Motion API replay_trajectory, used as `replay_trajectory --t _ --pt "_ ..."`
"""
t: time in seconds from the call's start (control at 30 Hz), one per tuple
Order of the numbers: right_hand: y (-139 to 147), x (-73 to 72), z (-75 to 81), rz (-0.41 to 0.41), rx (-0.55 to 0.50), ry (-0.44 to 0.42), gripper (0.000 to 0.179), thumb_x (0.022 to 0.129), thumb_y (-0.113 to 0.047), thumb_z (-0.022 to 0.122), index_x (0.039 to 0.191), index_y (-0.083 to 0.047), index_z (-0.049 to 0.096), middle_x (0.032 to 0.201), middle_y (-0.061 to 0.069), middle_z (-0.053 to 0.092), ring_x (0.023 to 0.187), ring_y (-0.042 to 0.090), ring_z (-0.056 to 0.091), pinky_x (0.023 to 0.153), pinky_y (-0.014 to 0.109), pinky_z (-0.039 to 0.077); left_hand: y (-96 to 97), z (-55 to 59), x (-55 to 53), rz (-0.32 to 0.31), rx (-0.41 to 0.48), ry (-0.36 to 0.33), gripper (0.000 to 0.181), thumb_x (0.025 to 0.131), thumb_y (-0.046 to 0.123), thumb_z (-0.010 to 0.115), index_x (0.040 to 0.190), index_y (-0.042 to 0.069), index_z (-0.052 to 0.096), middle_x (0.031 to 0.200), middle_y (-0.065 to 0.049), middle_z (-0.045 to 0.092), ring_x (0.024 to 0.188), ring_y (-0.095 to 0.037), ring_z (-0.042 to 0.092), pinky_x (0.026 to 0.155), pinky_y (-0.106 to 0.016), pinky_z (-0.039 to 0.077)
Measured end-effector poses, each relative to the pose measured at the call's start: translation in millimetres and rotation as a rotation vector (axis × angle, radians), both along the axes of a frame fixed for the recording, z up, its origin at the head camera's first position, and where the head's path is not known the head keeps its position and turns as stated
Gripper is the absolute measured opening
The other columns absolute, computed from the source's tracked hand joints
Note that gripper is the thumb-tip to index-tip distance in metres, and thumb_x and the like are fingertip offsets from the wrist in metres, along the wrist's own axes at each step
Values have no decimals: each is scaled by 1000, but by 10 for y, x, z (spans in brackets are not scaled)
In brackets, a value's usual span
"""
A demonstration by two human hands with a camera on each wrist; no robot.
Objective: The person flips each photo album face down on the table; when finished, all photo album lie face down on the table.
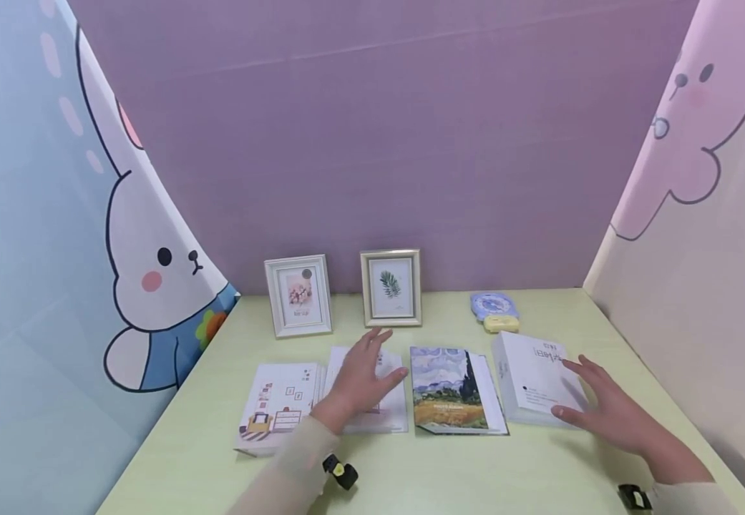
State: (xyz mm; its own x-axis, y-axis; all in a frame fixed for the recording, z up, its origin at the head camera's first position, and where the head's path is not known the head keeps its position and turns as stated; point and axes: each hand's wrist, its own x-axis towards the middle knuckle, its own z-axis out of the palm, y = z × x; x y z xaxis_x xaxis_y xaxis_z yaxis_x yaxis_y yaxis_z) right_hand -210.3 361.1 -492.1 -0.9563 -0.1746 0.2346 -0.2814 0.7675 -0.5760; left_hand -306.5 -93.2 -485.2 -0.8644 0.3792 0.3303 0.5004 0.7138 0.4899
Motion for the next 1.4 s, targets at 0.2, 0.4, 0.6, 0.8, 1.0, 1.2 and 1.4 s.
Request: replay_trajectory --t 0.2,0.4,0.6,0.8,1.0,1.2,1.4 --pt "29 56 -29 12 -3 -7 95 84 -37 89 157 -1 41 161 40 23 139 69 26 97 88 29 333 -28 37 -91 59 -77 86 96 61 67 164 21 34 171 -11 24 151 -39 34 119 -63 34" --pt "86 78 -99 31 -33 -20 93 81 -34 91 156 -4 44 161 41 23 140 69 25 97 88 29 661 -62 86 -137 100 -189 89 91 61 73 164 30 33 172 -8 24 152 -34 34 119 -59 36" --pt "137 92 -158 28 -18 -20 76 82 -30 91 144 -3 57 154 43 31 129 68 43 98 71 44 956 -114 163 -185 166 -263 91 91 63 73 164 27 32 169 0 29 150 -28 38 119 -53 38" --pt "169 74 -194 54 -32 5 71 84 -26 90 142 -1 59 148 39 43 121 56 56 87 38 58 1205 -139 222 -224 201 -300 89 92 57 75 162 18 35 165 0 37 148 -23 40 120 -46 38" --pt "174 47 -238 40 -63 -2 65 83 -22 90 138 0 63 148 41 42 115 51 61 78 28 58 1399 -178 269 -186 199 -357 81 93 59 73 158 20 43 156 1 47 139 -19 49 115 -41 45" --pt "167 33 -238 34 -91 -12 53 85 -17 88 132 -2 70 147 38 44 117 49 61 78 27 61 1551 -200 329 -219 266 -477 72 96 48 75 153 13 50 144 -3 55 124 -16 60 100 -30 54" --pt "171 20 -219 17 -108 -44 51 88 -20 86 133 -4 70 150 36 43 117 46 63 81 27 62 1719 -181 401 -277 282 -554 63 96 34 77 148 8 56 133 -3 65 115 -11 65 96 -24 55"
